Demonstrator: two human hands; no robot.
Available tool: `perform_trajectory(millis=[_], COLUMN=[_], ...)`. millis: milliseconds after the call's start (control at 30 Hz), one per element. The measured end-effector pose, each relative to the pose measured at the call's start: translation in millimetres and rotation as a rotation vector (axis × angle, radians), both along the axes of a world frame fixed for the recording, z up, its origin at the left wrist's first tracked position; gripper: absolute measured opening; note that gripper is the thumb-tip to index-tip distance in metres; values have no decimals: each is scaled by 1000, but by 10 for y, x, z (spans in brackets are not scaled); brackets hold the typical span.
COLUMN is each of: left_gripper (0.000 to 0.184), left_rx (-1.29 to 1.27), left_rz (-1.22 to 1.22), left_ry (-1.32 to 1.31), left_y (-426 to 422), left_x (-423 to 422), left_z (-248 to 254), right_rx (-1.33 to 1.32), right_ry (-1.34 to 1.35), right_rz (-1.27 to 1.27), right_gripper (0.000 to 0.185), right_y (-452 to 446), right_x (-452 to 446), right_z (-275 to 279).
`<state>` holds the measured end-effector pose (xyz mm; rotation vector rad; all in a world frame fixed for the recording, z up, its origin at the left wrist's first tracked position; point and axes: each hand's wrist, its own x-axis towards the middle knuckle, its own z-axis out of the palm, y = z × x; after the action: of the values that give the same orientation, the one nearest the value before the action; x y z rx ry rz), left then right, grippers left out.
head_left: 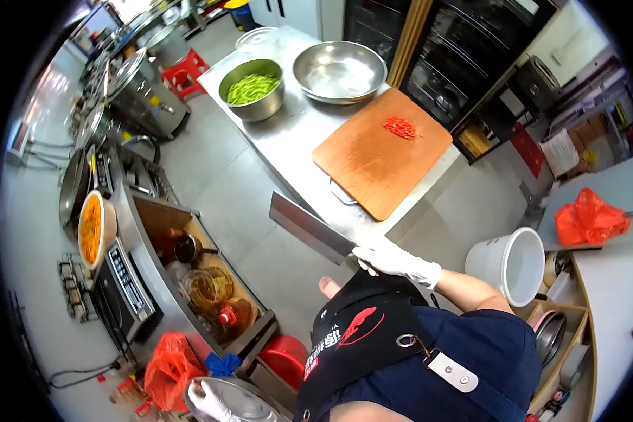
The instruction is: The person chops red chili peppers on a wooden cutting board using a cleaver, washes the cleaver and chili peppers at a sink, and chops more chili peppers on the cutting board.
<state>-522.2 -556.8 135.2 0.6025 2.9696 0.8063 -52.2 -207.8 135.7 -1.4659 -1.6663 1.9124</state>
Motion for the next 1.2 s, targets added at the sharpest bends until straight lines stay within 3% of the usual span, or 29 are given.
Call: perform_trajectory(millis=[167,267,400,467,600,833,967,1100,1200], left_gripper=[24,23,19,23,20,17,19,20,24], left_rx=[151,263,178,186,41,89,83,63,49], left_rz=[-572,-792,-1076,-1250,-1157,-1181,-1187,-1185,-1178], left_ry=[-88,-396,-421,-202,-242,46,60,82,82], left_y=[2022,3134,4319,4780,5359,5595,5595,5587,5593], left_x=[1260,2200,3492,3915,4514,4794,4841,4866,4884], left_z=[194,-33,-346,-690,-921,-1186,-1247,-1249,-1234], right_rx=[107,161,281,322,222,275,236,383,233], right_ry=[-36,-20,-63,-180,-225,-313,-340,-326,-199], right_rz=[-119,-209,-432,-480,-672,-645,-599,-584,-594], right_gripper=[33,30,25,25,26,29,29,29,28], right_y=[410,626,874,1007,1201,1333,1362,1403,1444], right_x=[698,1222,1983,2357,2785,2913,2780,2617,2554], right_z=[98,61,-38,-11,-23,-425,-522,-668,-671])
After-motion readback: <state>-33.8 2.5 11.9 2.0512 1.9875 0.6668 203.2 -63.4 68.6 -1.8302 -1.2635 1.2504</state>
